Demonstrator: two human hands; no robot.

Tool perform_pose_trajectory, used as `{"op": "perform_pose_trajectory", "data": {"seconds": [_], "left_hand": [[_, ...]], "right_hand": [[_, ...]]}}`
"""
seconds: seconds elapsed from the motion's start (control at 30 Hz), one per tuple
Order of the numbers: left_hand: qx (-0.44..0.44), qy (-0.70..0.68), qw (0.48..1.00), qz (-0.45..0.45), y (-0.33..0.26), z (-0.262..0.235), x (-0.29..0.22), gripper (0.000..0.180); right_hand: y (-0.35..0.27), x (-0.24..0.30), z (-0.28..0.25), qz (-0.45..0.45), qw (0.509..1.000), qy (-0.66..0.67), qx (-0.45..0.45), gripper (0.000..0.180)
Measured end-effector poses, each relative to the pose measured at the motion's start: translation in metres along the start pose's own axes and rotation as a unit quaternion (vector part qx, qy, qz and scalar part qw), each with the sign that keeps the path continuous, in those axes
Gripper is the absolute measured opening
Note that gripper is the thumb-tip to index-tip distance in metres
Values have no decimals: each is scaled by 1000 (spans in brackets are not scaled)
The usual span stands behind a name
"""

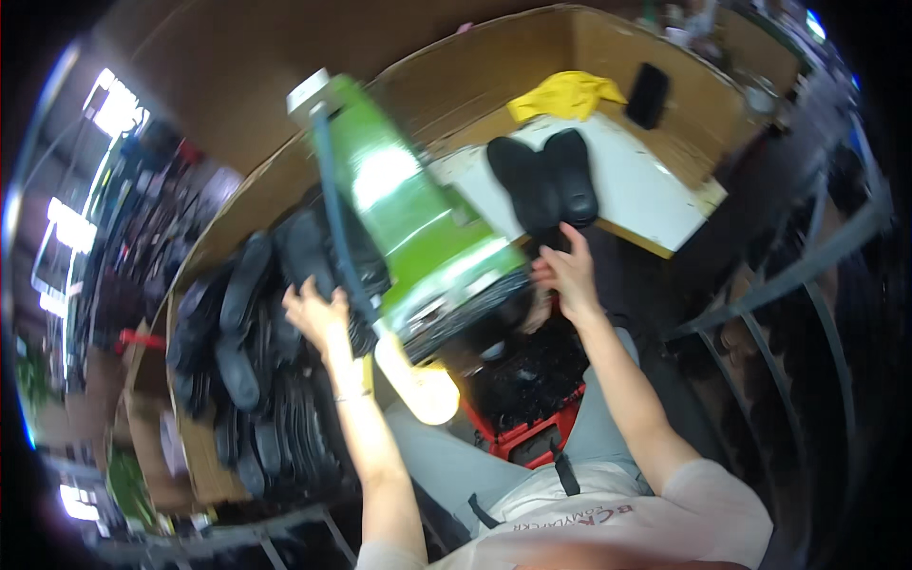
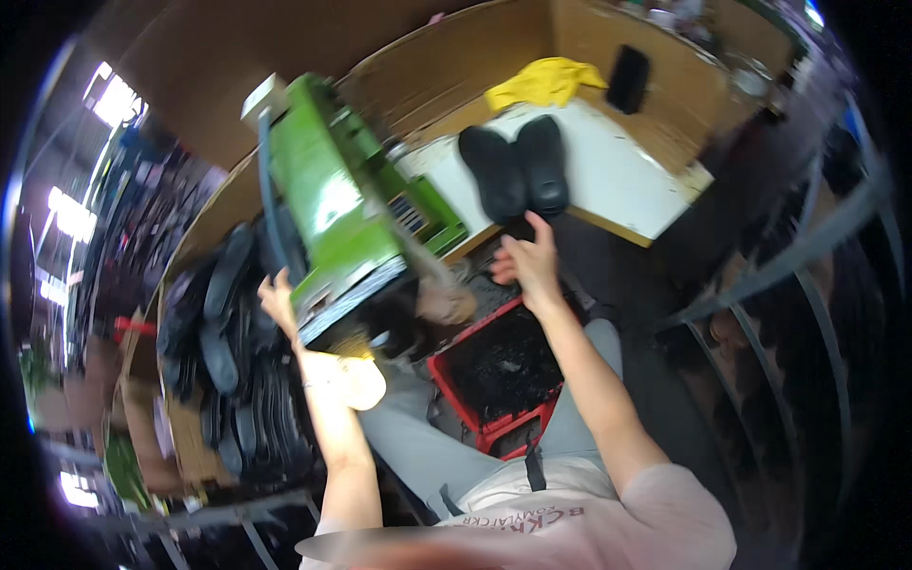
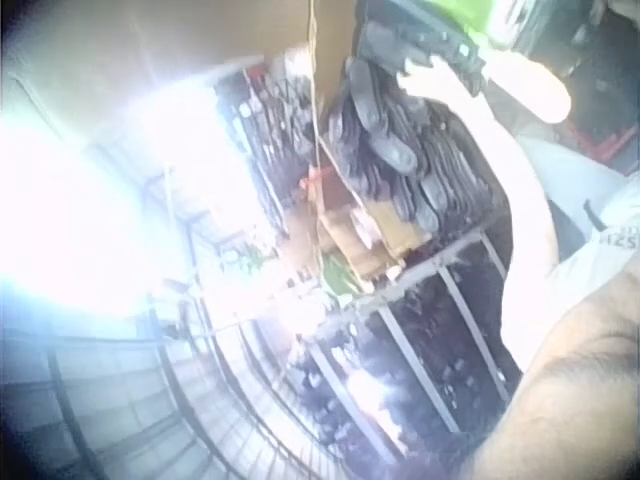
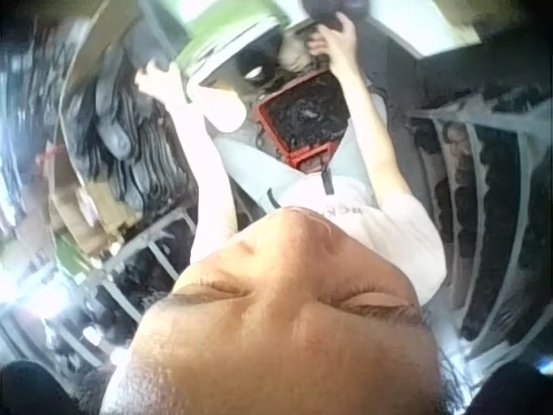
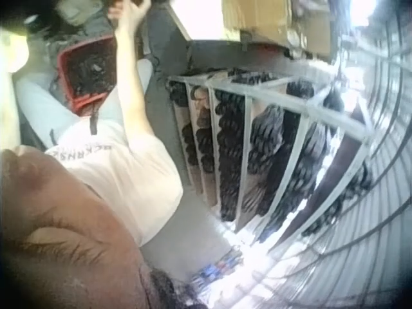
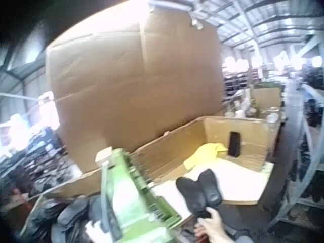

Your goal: The recorder trims the edges of shoe soles using a specialized industrial grinding or trimming machine.

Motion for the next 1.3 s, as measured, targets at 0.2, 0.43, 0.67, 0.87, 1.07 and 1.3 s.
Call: {"op": "perform_pose_trajectory", "data": {"seconds": [0.2,0.43,0.67,0.87,1.07,1.3], "left_hand": [[-128,-104,980,109,-79,-124,-33,48],[122,-423,897,37,-215,-147,-57,74],[319,-573,698,-288,-280,-20,-99,33],[393,-402,807,-179,-241,20,-144,17],[285,-471,813,-187,-251,7,-134,8],[201,-408,888,-69,-247,-4,-129,20]], "right_hand": [[-86,-72,-8,127,975,-95,153,24],[-165,-73,28,249,886,170,352,58],[-225,-103,-56,258,943,33,209,58],[-250,-109,-45,278,931,111,208,63],[-240,-71,-75,202,965,121,113,65],[-165,4,-117,27,998,46,-39,54]]}}
Point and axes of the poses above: each hand's wrist, its own y-axis towards the middle knuckle, its own z-axis out of the palm, x = y × z, the point moved 5 cm from there along y, towards the middle knuckle, and after that the axes turned 12 degrees about -y, right-handed, at the moved point
